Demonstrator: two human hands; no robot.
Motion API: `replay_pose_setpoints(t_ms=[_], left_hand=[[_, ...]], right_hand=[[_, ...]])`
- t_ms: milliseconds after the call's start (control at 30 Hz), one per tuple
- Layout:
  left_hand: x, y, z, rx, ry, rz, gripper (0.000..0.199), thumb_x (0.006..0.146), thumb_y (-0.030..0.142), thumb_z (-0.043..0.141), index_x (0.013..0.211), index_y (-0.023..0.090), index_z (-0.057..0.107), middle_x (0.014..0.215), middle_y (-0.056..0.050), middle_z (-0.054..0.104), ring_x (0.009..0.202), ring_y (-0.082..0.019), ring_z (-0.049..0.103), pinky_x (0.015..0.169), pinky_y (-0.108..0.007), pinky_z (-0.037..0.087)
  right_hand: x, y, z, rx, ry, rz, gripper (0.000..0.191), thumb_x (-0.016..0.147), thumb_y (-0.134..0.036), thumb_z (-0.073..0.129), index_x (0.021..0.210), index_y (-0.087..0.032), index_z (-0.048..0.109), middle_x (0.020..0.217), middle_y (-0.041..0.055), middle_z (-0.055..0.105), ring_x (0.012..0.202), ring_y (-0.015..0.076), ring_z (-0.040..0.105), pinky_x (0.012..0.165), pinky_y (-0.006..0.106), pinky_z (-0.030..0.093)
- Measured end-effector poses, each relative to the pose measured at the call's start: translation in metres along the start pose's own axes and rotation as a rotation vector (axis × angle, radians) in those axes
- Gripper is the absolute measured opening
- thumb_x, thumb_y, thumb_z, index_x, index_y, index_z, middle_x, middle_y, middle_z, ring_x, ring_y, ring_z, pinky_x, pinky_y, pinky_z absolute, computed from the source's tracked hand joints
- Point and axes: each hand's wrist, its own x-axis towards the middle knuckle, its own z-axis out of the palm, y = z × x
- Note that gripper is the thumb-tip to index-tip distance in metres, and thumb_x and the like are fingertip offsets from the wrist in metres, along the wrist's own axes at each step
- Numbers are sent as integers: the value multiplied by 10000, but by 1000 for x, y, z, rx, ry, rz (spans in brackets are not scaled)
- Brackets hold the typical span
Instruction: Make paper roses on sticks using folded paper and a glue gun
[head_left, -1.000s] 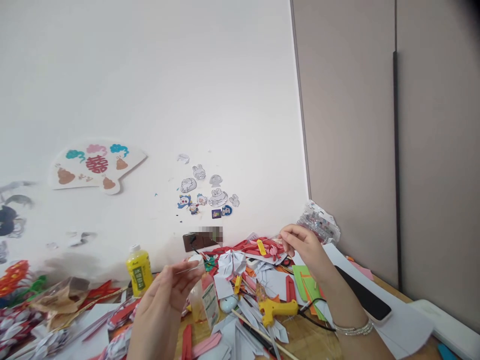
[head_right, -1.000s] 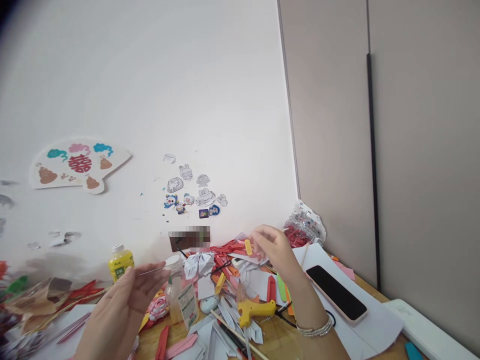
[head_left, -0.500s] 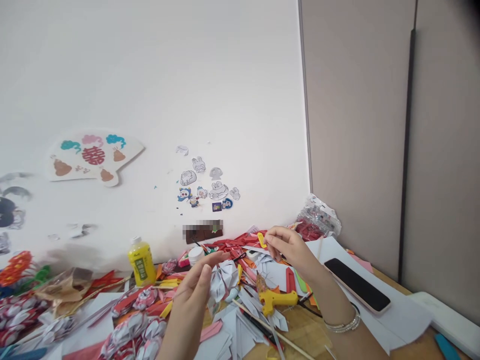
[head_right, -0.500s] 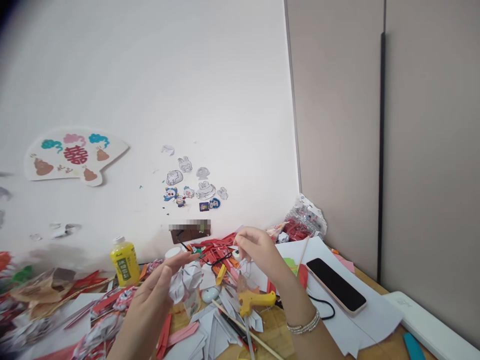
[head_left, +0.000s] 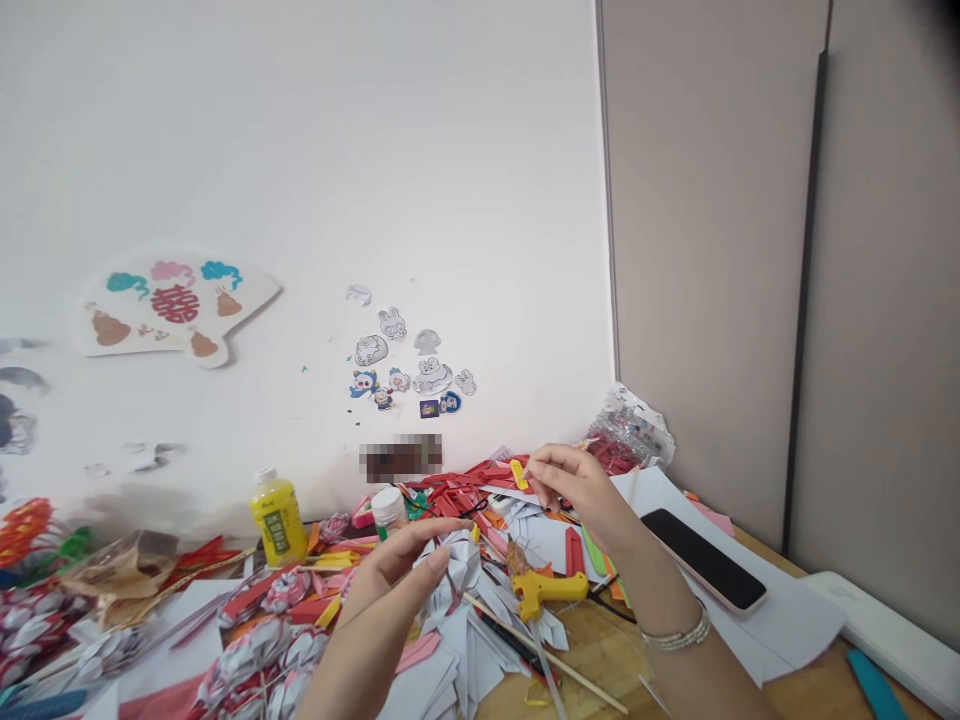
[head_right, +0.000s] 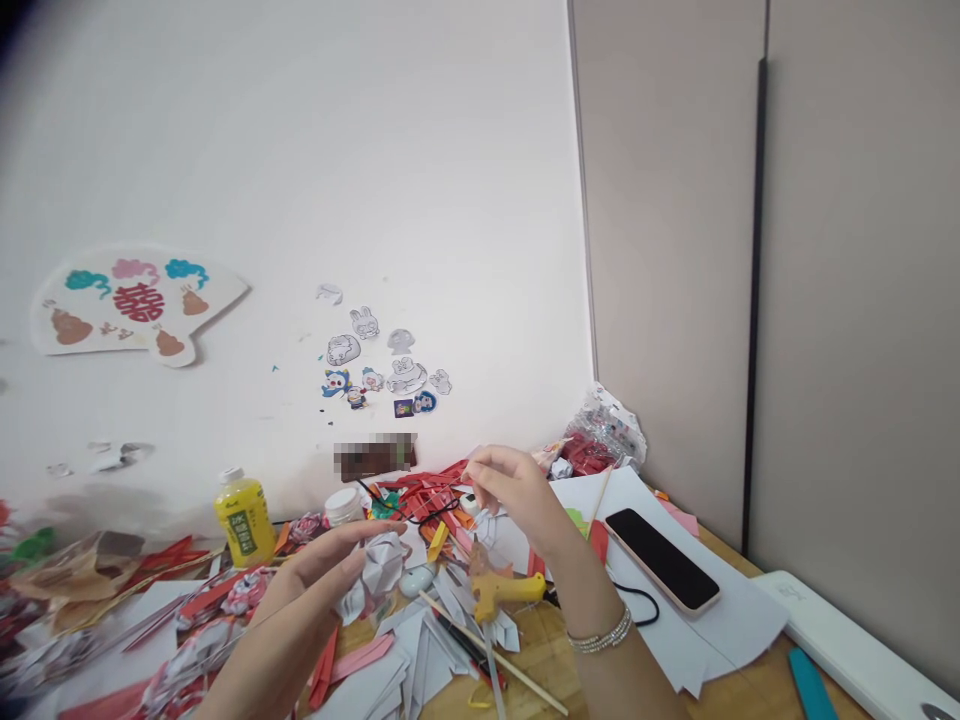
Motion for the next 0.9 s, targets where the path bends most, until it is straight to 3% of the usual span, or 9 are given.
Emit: replay_pose_setpoints(t_ms=[167, 300, 367, 433, 500, 600, 767, 900], left_hand=[[2, 5, -6, 43, 21, 50, 438, 704, 503, 668, 1040, 222, 693, 1069, -88, 717, 1066, -281, 612, 939, -382, 448], [7, 10, -29, 155, -13, 91, 438, 661, 547, 686, 944, 217, 739, 1142, -94, 694, 1106, -300, 596, 983, -393, 440], [11, 7, -42, 177, 55, 103, 409, 673, 546, 681, 901, 213, 744, 1086, -98, 716, 1060, -296, 625, 973, -404, 456], [15, 1, -49, 131, 208, 142, 380, 645, 542, 711, 841, 217, 740, 966, -83, 750, 998, -282, 655, 956, -405, 472], [19, -5, -48, -7, 352, 205, 354, 613, 541, 739, 751, 216, 721, 828, -51, 761, 904, -249, 687, 908, -372, 510], [22, -9, -34, -227, 452, 322, 356, 628, 541, 732, 710, 198, 687, 709, -21, 742, 772, -194, 703, 799, -298, 560], [23, -3, -17, -389, 419, 430, 371, 676, 500, 715, 874, 192, 660, 752, -26, 741, 802, -200, 701, 792, -316, 565], [20, -3, -20, -340, 349, 370, 369, 678, 480, 719, 868, 175, 637, 639, 1, 692, 730, -203, 695, 796, -352, 555]], right_hand=[[1, 2, -4, -10, 54, -2, 216, 812, -335, 566, 676, -166, 569, 527, -39, 490, 490, 89, 397, 467, 211, 287], [2, 4, -14, -26, 107, -3, 266, 833, -362, 547, 644, -176, 524, 540, -41, 473, 502, 91, 387, 475, 214, 287], [3, 4, -18, -39, 103, 4, 284, 832, -373, 548, 630, -176, 516, 552, -35, 483, 510, 94, 401, 487, 217, 304], [3, 3, -21, -55, 81, 19, 294, 831, -381, 548, 626, -173, 517, 564, -29, 497, 510, 94, 412, 495, 219, 315], [2, 3, -21, -76, 44, 47, 300, 828, -389, 555, 627, -169, 523, 569, -27, 504, 500, 90, 410, 487, 217, 308], [1, 3, -20, -115, -15, 104, 301, 822, -401, 564, 639, -164, 536, 571, -22, 522, 484, 86, 407, 466, 213, 287], [2, 8, -17, -157, -89, 157, 291, 798, -431, 595, 709, -154, 584, 597, -7, 568, 503, 101, 468, 492, 223, 329], [4, 13, -20, -180, -76, 139, 300, 798, -442, 601, 723, -152, 602, 608, -9, 561, 505, 101, 455, 490, 228, 323]])
